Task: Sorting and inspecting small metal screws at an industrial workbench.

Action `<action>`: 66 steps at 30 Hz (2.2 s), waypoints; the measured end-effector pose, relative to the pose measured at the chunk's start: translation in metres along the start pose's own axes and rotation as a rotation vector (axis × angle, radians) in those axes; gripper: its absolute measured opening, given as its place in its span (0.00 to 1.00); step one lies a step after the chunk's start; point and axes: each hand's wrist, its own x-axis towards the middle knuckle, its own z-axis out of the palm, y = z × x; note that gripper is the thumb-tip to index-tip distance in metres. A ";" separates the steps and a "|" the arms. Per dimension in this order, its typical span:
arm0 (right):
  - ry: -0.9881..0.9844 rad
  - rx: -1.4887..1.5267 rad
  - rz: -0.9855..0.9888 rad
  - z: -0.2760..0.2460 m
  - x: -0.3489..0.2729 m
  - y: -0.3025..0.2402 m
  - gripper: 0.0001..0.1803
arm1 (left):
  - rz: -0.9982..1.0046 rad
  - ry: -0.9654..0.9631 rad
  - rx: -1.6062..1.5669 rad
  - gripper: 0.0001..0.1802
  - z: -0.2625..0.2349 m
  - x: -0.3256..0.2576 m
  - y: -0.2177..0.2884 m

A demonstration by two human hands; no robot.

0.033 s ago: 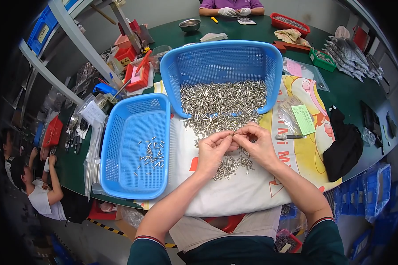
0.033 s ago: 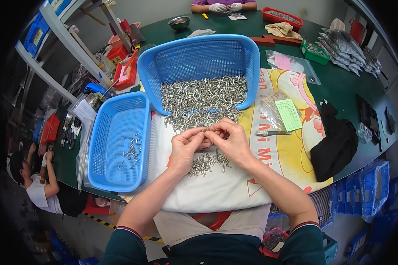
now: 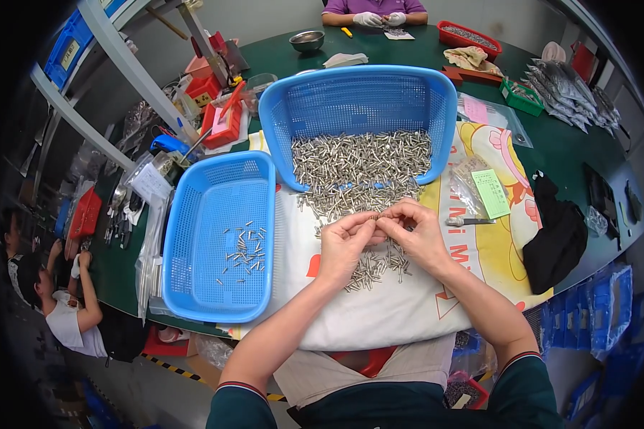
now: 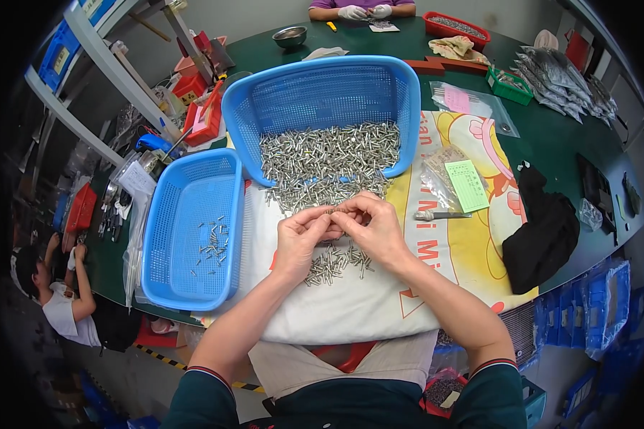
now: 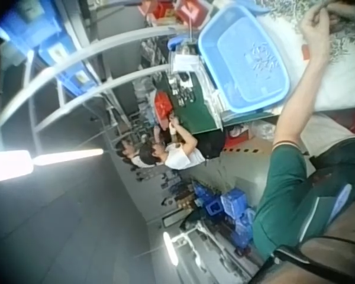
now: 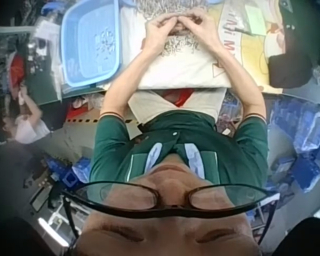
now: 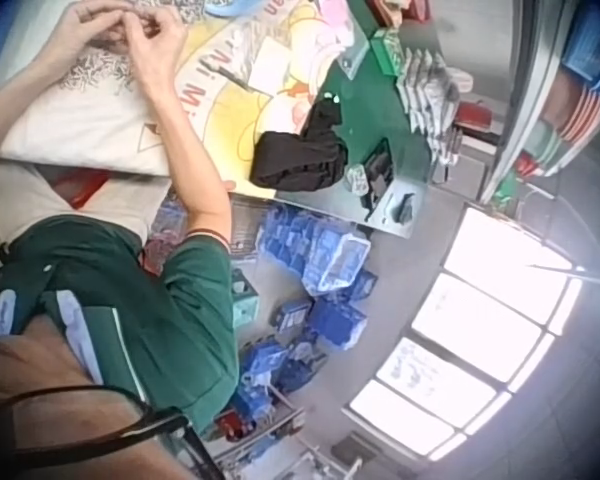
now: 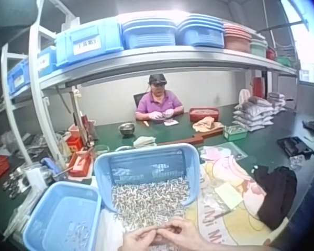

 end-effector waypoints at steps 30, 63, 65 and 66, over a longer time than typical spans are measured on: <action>-0.155 0.026 0.210 -0.012 0.002 0.000 0.09 | -0.073 -0.023 0.001 0.13 0.002 -0.001 0.002; -0.342 -0.043 0.284 -0.020 0.006 -0.010 0.16 | -0.416 -0.228 -0.094 0.15 -0.004 -0.003 0.014; -0.339 -0.041 0.288 -0.020 0.006 -0.011 0.17 | -0.432 -0.239 -0.120 0.15 -0.005 -0.002 0.014; -0.339 -0.041 0.288 -0.020 0.006 -0.011 0.17 | -0.440 -0.246 -0.134 0.15 -0.005 -0.002 0.015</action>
